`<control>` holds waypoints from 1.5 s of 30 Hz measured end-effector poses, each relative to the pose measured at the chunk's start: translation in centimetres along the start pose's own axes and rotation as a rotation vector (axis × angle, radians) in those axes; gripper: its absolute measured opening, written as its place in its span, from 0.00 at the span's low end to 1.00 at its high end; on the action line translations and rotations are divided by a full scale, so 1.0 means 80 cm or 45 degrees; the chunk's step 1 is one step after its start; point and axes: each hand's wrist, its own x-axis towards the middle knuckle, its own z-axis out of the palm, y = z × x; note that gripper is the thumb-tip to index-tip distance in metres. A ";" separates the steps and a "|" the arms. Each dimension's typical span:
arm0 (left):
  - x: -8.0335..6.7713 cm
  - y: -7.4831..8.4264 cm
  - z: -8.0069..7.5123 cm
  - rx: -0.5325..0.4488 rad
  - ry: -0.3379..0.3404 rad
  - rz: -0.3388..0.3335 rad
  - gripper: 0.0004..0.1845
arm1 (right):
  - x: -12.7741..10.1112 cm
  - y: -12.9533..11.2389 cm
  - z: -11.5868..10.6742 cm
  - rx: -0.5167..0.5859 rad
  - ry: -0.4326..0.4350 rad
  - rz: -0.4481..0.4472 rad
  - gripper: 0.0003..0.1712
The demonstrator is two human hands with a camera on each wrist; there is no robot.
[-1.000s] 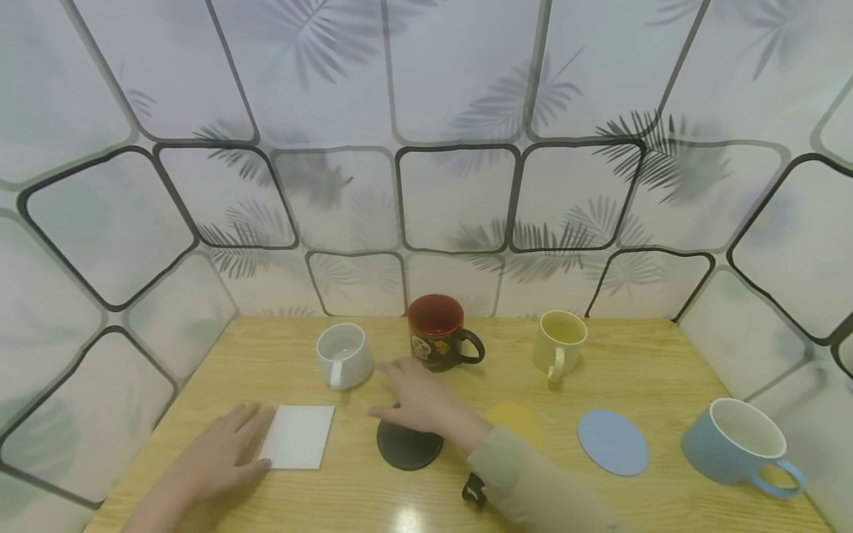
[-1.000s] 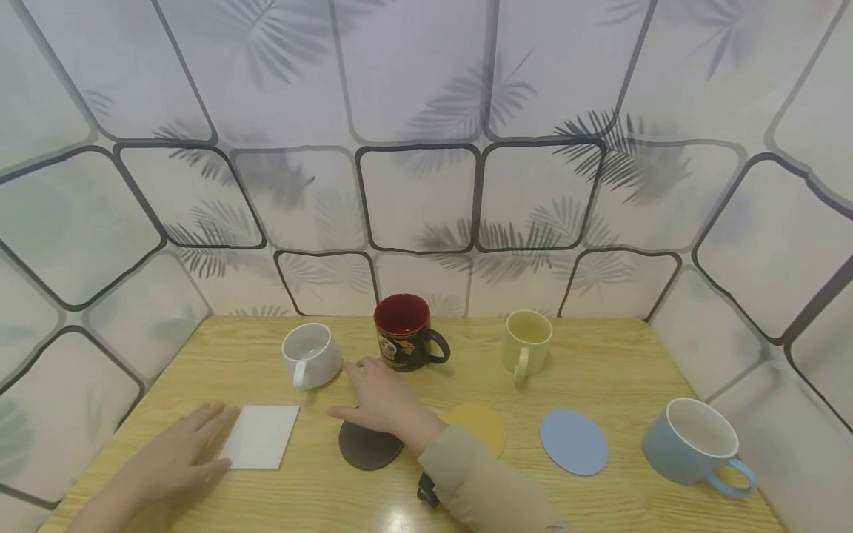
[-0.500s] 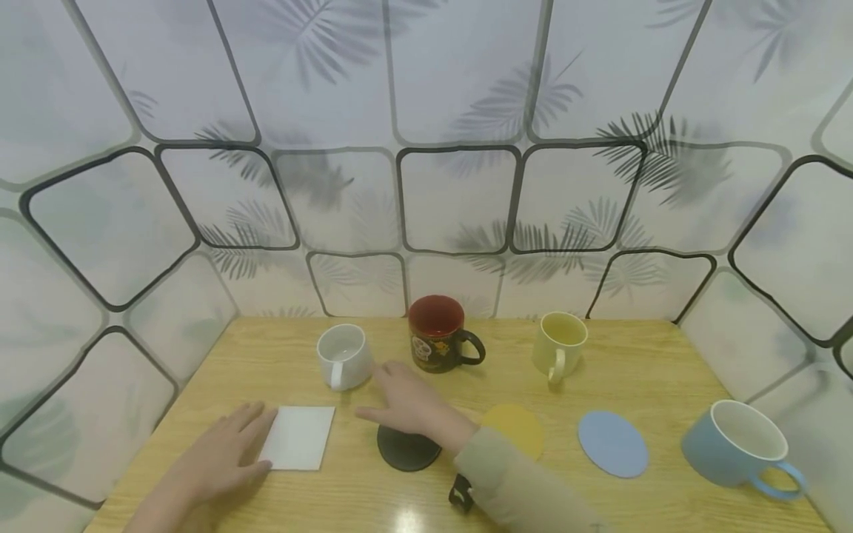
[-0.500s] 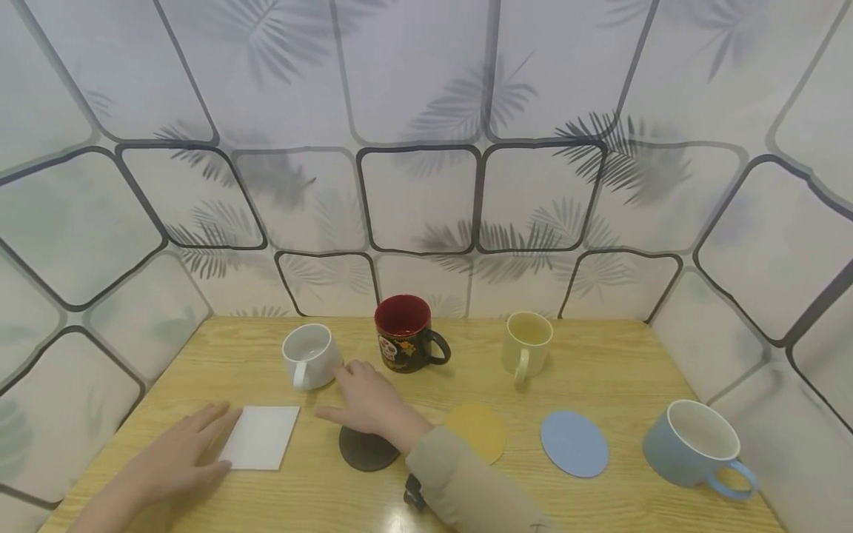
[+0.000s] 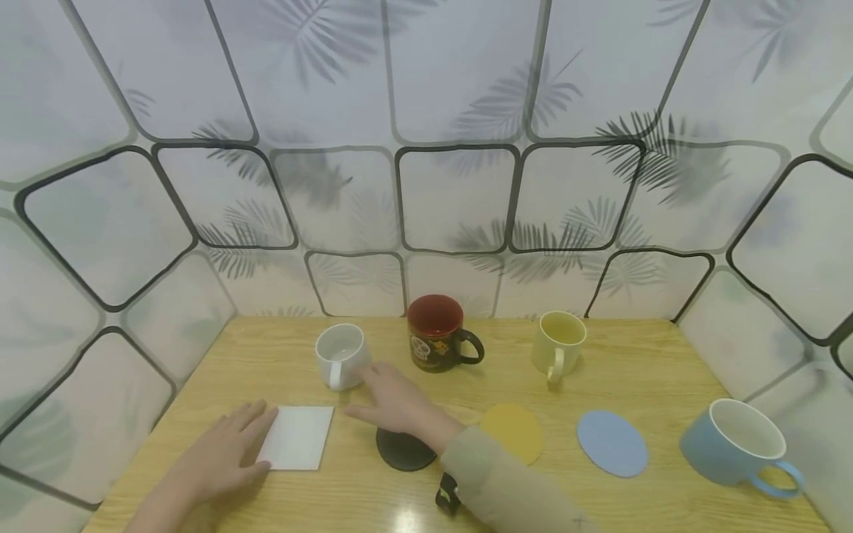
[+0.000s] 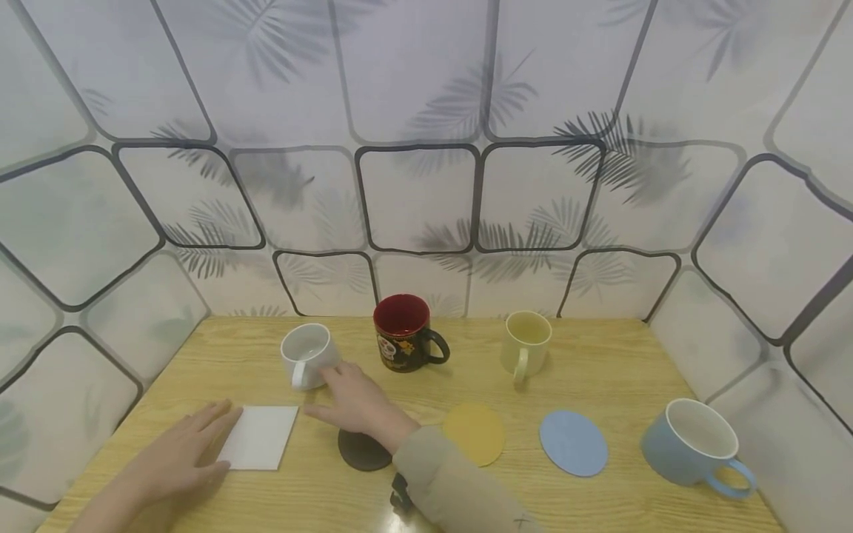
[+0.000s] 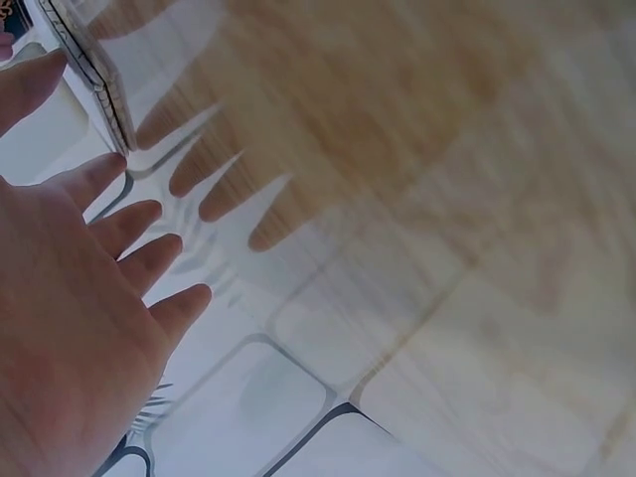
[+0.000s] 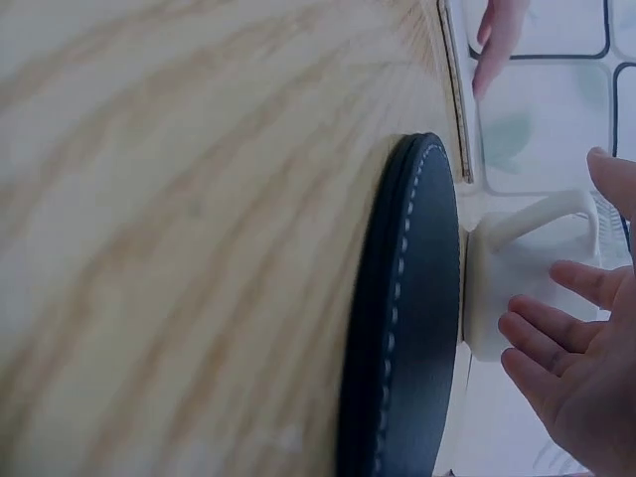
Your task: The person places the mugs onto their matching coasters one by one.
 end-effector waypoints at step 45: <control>0.008 0.007 -0.002 -0.034 -0.037 -0.003 0.45 | 0.026 -0.010 0.031 0.683 -0.018 -0.016 0.18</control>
